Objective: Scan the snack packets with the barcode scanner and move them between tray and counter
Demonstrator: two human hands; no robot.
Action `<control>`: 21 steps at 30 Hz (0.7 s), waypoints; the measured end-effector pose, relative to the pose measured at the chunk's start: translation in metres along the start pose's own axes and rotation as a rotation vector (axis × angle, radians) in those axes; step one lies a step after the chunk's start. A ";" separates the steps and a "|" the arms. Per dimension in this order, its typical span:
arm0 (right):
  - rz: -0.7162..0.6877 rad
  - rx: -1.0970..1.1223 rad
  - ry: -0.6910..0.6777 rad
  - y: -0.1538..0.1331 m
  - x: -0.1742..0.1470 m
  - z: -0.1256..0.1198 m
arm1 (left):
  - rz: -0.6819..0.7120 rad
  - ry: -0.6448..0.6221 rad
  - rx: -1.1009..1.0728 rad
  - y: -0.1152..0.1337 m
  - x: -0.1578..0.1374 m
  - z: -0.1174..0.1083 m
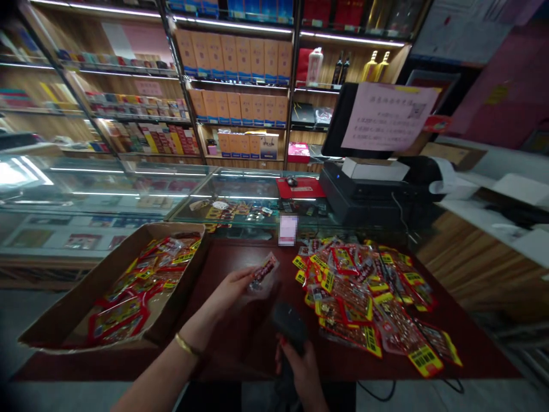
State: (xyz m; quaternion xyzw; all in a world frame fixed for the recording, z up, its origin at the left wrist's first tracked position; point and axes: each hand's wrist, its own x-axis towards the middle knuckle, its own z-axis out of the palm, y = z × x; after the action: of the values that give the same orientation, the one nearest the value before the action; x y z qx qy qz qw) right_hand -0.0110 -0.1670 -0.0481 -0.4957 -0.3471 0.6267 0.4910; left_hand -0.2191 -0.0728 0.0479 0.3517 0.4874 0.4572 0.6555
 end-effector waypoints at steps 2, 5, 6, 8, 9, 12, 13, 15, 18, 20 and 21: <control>-0.014 0.034 0.022 0.004 0.003 -0.004 | 0.040 -0.081 0.022 0.004 0.023 0.034; -0.021 0.082 0.036 0.008 0.001 -0.009 | 0.046 -0.181 0.079 0.010 0.065 0.091; -0.023 0.093 0.041 0.008 0.000 -0.010 | 0.035 -0.210 0.099 0.011 0.079 0.110; -0.029 0.105 0.053 0.009 -0.001 -0.010 | 0.010 -0.268 0.132 0.014 0.103 0.146; -0.033 0.109 0.058 0.009 -0.001 -0.009 | 0.003 -0.293 0.146 0.015 0.111 0.160; -0.032 0.119 0.065 0.010 -0.001 -0.010 | 0.009 -0.326 0.194 0.013 0.118 0.175; -0.024 0.123 0.059 0.011 -0.002 -0.012 | 0.012 -0.315 0.205 0.012 0.115 0.169; 0.003 0.126 0.030 0.014 -0.004 -0.017 | 0.054 -0.285 0.263 0.013 0.099 0.140; 0.045 0.130 0.014 0.018 -0.005 -0.024 | 0.263 -0.215 0.530 0.026 0.060 0.060; 0.065 0.124 0.048 0.019 -0.005 -0.025 | 0.409 -0.085 0.761 0.046 0.027 -0.006; 0.075 0.114 0.056 0.018 -0.005 -0.024 | 0.443 0.022 0.857 0.057 0.010 -0.040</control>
State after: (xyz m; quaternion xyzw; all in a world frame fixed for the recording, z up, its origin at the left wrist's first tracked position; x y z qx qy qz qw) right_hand 0.0072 -0.1782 -0.0691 -0.4971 -0.2780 0.6493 0.5040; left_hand -0.2713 -0.0437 0.0855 0.6807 0.5522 0.3476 0.3332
